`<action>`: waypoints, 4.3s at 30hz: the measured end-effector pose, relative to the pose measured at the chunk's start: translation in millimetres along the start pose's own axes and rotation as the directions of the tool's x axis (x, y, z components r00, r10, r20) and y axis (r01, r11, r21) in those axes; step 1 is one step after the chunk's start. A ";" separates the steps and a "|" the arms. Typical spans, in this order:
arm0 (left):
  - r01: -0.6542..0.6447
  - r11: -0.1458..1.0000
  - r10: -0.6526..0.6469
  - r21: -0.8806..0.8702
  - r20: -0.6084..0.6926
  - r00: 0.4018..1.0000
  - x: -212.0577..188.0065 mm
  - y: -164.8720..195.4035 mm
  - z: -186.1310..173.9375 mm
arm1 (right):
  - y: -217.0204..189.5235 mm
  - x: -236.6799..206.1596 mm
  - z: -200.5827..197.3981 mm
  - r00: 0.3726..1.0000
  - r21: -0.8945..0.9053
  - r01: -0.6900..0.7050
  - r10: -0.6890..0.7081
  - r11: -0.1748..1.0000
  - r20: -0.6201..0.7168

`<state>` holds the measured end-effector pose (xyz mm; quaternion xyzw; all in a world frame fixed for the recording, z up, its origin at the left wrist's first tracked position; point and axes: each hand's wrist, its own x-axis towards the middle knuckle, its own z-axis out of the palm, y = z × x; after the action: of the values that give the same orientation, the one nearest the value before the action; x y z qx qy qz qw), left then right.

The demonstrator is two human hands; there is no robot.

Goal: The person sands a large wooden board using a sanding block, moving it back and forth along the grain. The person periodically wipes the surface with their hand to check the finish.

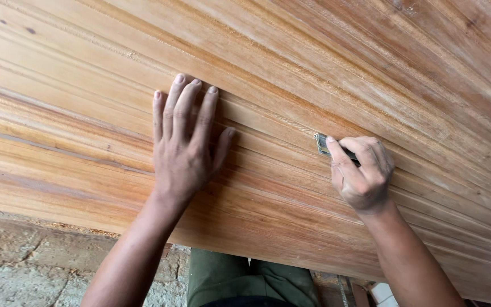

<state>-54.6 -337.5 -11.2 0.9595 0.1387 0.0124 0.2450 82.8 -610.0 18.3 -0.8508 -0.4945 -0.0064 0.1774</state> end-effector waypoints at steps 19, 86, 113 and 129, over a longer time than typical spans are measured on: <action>0.018 0.998 -0.023 -0.068 -0.070 0.997 2.0 2.6 0.7 | -20.5 17.6 46.4 0.995 -0.085 0.056 -0.063 0.995 -0.079; 0.116 0.974 -0.151 -0.193 -0.180 0.972 -0.5 1.1 6.3 | -51.9 82.9 59.1 0.994 -0.044 0.083 -0.086 0.996 -0.062; 0.174 0.944 -0.244 -0.279 -0.240 0.940 -5.4 2.8 7.6 | -29.6 35.3 26.9 0.996 -0.084 0.032 -0.039 0.996 -0.079; 0.164 0.947 -0.234 -0.278 -0.243 0.941 -12.9 1.8 14.4 | 8.1 -24.5 7.1 0.998 -0.020 -0.020 0.019 1.000 -0.059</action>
<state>-65.2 -349.2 -22.4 0.8901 0.2654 0.1369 0.3443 76.0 -632.0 4.6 -0.8569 -0.4806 -0.0349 0.1833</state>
